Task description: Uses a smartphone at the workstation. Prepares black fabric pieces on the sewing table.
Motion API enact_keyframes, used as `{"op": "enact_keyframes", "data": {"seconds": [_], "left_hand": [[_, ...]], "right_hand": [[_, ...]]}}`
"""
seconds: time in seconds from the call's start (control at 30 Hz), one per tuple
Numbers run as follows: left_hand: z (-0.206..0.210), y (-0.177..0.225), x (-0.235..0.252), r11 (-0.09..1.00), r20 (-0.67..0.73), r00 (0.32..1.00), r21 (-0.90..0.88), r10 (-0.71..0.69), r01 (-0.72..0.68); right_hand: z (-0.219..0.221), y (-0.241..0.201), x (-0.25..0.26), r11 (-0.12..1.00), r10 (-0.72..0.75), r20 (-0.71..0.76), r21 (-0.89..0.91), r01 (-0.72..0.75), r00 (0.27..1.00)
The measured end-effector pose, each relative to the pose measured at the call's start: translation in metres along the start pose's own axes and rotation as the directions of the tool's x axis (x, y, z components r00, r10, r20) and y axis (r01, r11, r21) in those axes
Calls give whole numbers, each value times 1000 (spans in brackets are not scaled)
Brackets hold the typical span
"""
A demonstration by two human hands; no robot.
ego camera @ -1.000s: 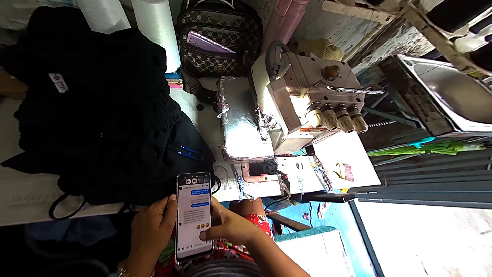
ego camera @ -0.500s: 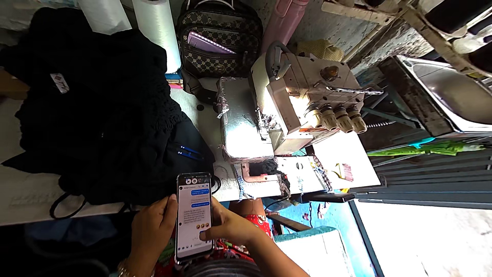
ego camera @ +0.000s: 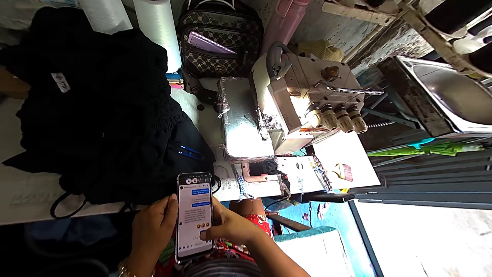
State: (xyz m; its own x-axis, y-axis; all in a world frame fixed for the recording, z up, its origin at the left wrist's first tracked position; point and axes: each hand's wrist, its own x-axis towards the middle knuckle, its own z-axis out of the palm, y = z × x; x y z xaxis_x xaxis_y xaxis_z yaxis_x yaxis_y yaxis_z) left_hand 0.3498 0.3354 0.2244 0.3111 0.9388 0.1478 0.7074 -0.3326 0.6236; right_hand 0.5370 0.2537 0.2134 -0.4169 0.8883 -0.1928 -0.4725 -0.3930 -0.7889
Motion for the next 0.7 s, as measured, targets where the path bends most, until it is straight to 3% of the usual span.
{"op": "enact_keyframes", "data": {"seconds": [0.7], "left_hand": [[-1,1,0,1000,13,1000,1,5,-5]], "right_hand": [[-1,-1,0,999,29,-8,-13,-29,1000]]}}
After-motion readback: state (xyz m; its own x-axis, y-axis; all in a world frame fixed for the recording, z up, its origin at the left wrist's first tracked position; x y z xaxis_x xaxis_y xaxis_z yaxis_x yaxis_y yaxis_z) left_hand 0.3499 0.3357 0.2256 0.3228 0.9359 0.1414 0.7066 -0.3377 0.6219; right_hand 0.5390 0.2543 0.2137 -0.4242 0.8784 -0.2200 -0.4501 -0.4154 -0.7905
